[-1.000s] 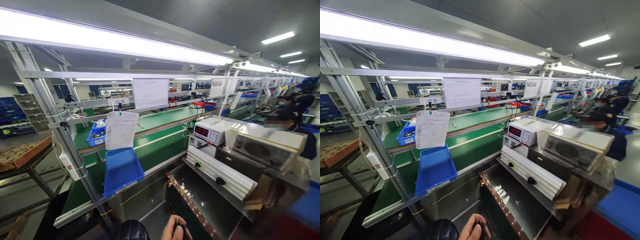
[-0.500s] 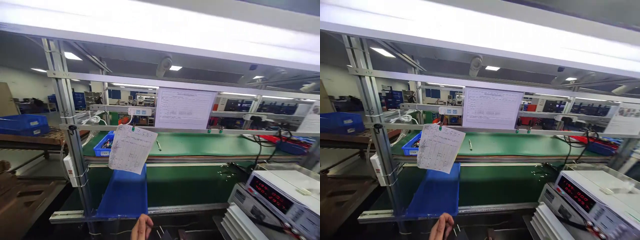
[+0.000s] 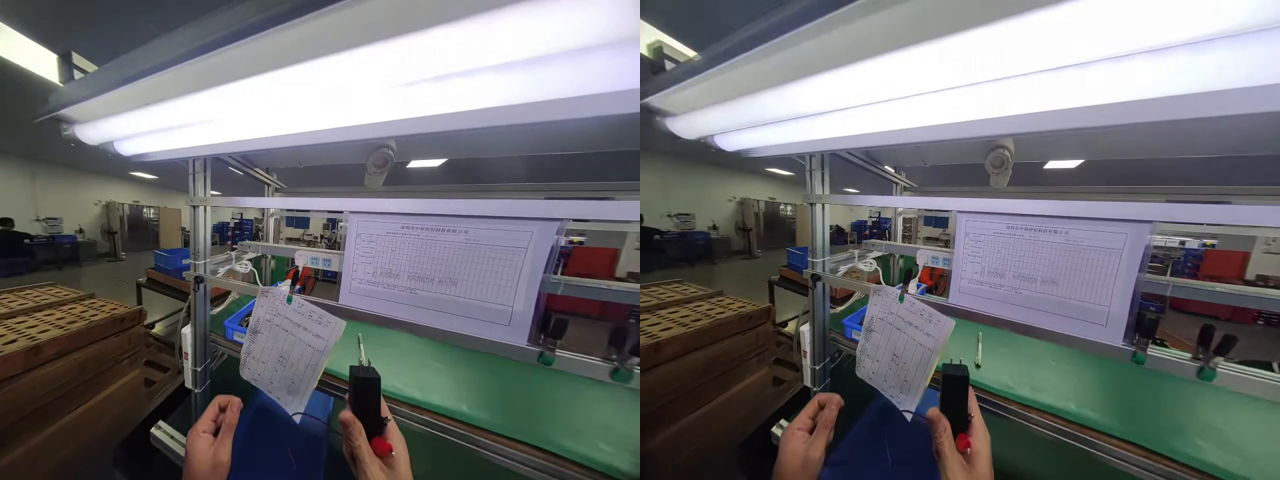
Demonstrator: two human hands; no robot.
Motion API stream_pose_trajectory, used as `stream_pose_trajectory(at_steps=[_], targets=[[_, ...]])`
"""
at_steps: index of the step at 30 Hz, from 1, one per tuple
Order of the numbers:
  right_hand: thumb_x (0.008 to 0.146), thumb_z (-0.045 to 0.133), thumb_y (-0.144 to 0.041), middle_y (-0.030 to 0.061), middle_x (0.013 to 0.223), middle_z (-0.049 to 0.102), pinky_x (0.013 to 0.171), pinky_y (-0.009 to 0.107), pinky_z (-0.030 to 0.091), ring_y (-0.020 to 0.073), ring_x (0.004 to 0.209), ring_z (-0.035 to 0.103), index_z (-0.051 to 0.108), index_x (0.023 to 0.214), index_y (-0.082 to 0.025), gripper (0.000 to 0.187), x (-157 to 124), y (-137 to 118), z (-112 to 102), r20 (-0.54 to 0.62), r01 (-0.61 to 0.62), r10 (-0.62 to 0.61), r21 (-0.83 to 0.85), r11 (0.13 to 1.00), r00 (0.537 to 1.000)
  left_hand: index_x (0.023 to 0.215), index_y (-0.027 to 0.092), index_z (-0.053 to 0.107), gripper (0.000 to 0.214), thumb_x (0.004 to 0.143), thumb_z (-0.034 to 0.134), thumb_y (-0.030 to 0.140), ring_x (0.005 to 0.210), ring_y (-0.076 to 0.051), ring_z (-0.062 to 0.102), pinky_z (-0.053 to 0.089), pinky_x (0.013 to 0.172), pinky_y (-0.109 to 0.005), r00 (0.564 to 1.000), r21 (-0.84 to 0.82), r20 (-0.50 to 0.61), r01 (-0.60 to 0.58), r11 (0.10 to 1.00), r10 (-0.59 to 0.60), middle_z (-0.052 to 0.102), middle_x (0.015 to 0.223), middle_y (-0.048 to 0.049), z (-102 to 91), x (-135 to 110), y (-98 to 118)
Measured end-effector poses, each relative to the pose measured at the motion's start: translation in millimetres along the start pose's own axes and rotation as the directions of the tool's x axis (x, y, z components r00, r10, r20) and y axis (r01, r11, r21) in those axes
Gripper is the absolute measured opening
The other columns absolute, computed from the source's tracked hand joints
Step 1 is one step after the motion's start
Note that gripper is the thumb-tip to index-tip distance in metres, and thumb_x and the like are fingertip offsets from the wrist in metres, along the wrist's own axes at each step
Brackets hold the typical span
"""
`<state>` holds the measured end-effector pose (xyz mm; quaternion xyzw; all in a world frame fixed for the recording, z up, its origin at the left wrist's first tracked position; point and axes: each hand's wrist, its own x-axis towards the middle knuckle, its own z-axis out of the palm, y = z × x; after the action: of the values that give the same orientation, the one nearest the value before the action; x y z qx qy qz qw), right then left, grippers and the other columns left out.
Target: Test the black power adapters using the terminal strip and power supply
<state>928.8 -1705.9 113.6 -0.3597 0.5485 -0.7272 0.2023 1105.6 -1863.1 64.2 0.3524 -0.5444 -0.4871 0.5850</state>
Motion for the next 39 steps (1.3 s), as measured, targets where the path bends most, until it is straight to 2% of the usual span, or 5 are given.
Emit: stream_pose_trajectory(at_steps=[7, 15, 25, 35, 39], targets=[[0.093, 0.057, -0.06, 0.0116, 0.09, 0.068, 0.068, 0.03, 0.051, 0.0238, 0.082, 0.063, 0.064, 0.106, -0.015, 0.047, 90, -72, 62, 0.109, 0.52, -0.51, -0.246, 0.818, 0.853, 0.129, 0.007, 0.061, 0.107, 0.057, 0.069, 0.085, 0.045, -0.014, 0.038, 0.03, 0.049, -0.026, 0.995, 0.04, 0.001, -0.103, 0.994, 0.103, 0.039, 0.043, 0.0101, 37.2, 88, 67], [0.088, 0.06, -0.036, 0.01, 0.088, 0.071, 0.067, 0.03, 0.043, 0.0248, 0.079, 0.063, 0.062, 0.096, -0.015, 0.023, 158, -118, 121, 0.2, 0.523, -0.508, -0.561, 0.641, 0.837, 0.073, 0.017, 0.076, 0.049, 0.055, 0.084, 0.062, 0.061, -0.022, 0.064, 0.051, 0.059, -0.03, 0.937, -0.188, 0.344, 0.001, 0.982, 0.065, 0.072, 0.063, -0.007, 50.7, 150, 71], [0.09, 0.065, -0.026, 0.0059, 0.079, 0.067, 0.063, 0.027, 0.034, 0.0208, 0.073, 0.056, 0.062, 0.083, -0.015, 0.014, 172, -126, 130, 0.179, 0.393, -0.413, -0.758, 0.521, 0.893, 0.068, 0.015, 0.079, 0.054, 0.054, 0.084, 0.066, 0.063, -0.021, 0.063, 0.051, 0.057, -0.029, 0.936, -0.261, 0.343, 0.018, 0.965, 0.076, 0.074, 0.067, -0.008, 58.2, 158, 46], [0.087, 0.062, -0.032, 0.0047, 0.072, 0.063, 0.063, 0.027, 0.038, 0.0199, 0.068, 0.055, 0.066, 0.086, -0.016, 0.017, 174, -117, 138, 0.175, 0.485, -0.522, -0.68, 0.549, 0.835, 0.07, 0.016, 0.079, 0.057, 0.052, 0.085, 0.069, 0.065, -0.021, 0.065, 0.054, 0.06, -0.029, 0.93, -0.288, 0.368, 0.103, 0.952, 0.011, 0.074, 0.066, -0.0072, 60.4, 164, 27], [0.095, 0.054, -0.051, 0.0047, 0.075, 0.062, 0.056, 0.025, 0.041, 0.0172, 0.064, 0.053, 0.065, 0.1, -0.016, 0.037, 139, -112, 125, 0.01, 0.521, -0.618, -0.549, 0.654, 0.786, 0.075, 0.015, 0.079, 0.055, 0.06, 0.082, 0.068, 0.071, -0.023, 0.068, 0.056, 0.064, -0.029, 0.912, -0.242, 0.409, 0.096, 0.965, 0.012, 0.076, 0.073, -0.008, 61.0, 172, 24]])
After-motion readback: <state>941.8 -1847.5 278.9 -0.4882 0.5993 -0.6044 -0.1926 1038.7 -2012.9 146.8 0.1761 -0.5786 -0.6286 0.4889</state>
